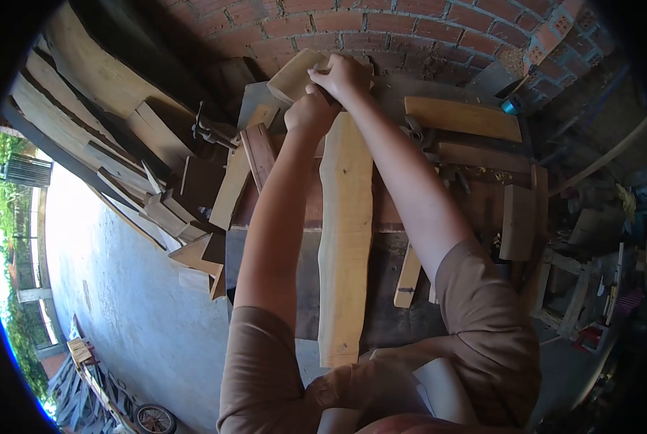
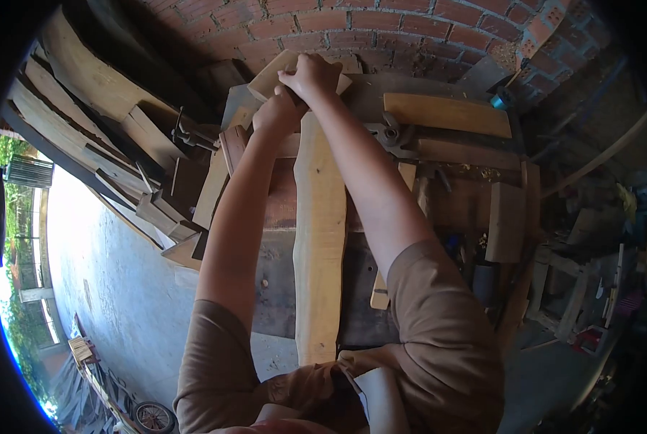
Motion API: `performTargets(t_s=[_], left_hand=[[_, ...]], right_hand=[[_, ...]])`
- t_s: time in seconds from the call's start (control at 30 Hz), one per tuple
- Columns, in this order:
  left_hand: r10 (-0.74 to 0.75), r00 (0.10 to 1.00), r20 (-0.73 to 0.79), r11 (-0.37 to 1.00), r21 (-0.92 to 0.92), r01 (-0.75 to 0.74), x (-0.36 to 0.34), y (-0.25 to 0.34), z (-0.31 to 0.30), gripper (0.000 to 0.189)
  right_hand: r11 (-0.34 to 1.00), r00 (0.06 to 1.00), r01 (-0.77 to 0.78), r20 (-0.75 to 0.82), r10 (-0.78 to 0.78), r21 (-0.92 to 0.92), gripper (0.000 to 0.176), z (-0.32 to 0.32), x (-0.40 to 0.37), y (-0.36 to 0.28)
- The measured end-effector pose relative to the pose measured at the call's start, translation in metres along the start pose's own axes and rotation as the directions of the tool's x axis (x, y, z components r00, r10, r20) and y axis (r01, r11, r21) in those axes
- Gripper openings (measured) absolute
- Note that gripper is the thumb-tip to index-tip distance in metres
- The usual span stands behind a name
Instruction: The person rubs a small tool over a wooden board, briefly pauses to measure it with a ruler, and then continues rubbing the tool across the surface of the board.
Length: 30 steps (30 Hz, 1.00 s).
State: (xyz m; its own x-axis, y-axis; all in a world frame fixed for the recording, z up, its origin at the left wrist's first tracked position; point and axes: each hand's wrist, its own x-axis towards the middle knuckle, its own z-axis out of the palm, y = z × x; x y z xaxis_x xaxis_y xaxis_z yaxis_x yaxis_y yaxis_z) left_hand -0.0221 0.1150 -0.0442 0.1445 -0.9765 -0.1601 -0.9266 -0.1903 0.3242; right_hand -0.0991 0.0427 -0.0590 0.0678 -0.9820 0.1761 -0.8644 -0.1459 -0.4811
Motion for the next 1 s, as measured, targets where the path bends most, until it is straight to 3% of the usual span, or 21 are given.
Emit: performTargets(t_s=[0.07, 0.13, 0.2, 0.27, 0.33, 0.47, 0.6, 0.77, 1.0], left_hand=[[0.013, 1.000, -0.025, 1.000, 0.003, -0.013, -0.036, -0.007, -0.004, 0.063], [0.061, 0.995, -0.079, 0.998, 0.030, -0.059, -0.083, -0.020, 0.006, 0.061], [0.049, 0.996, -0.069, 0.999, 0.008, -0.048, -0.143, -0.032, 0.016, 0.060], [0.052, 0.997, -0.056, 0.998, -0.020, -0.053, -0.207, -0.047, 0.037, 0.062], [0.032, 0.999, -0.008, 0.999, -0.008, -0.032, -0.276, -0.062, 0.060, 0.063], [0.050, 0.998, 0.043, 0.999, -0.023, -0.049, -0.405, -0.096, 0.108, 0.071], [-0.028, 0.994, 0.106, 0.998, -0.054, 0.033, -0.503, -0.118, 0.145, 0.077], [-0.007, 0.990, 0.142, 1.000, -0.003, 0.008, -0.531, -0.121, 0.159, 0.084], [-0.024, 0.984, 0.177, 0.998, 0.068, 0.012, -0.456, -0.100, 0.151, 0.086]], right_hand=[[0.990, 0.997, 0.069, -0.050, -0.064, 0.122, 0.044, -0.010, -0.029, -0.006], [0.968, 0.948, 0.205, -0.275, -0.159, 0.144, 0.042, -0.005, -0.078, -0.008], [0.935, 0.952, 0.229, -0.262, -0.157, 0.272, 0.041, -0.009, -0.142, -0.013], [0.955, 0.978, 0.167, -0.162, -0.129, 0.245, 0.035, -0.019, -0.217, -0.017], [0.949, 0.967, 0.180, -0.222, -0.123, 0.259, 0.040, -0.007, -0.290, -0.015], [0.962, 0.986, 0.158, -0.089, -0.141, 0.225, 0.036, -0.004, -0.428, -0.015], [0.949, 0.980, 0.190, 0.012, -0.199, 0.252, 0.035, -0.007, -0.525, -0.017], [0.950, 0.974, 0.220, -0.004, -0.225, 0.220, 0.036, -0.002, -0.557, -0.008], [0.953, 0.971, 0.236, -0.067, -0.227, 0.192, 0.035, 0.009, -0.485, 0.005]])
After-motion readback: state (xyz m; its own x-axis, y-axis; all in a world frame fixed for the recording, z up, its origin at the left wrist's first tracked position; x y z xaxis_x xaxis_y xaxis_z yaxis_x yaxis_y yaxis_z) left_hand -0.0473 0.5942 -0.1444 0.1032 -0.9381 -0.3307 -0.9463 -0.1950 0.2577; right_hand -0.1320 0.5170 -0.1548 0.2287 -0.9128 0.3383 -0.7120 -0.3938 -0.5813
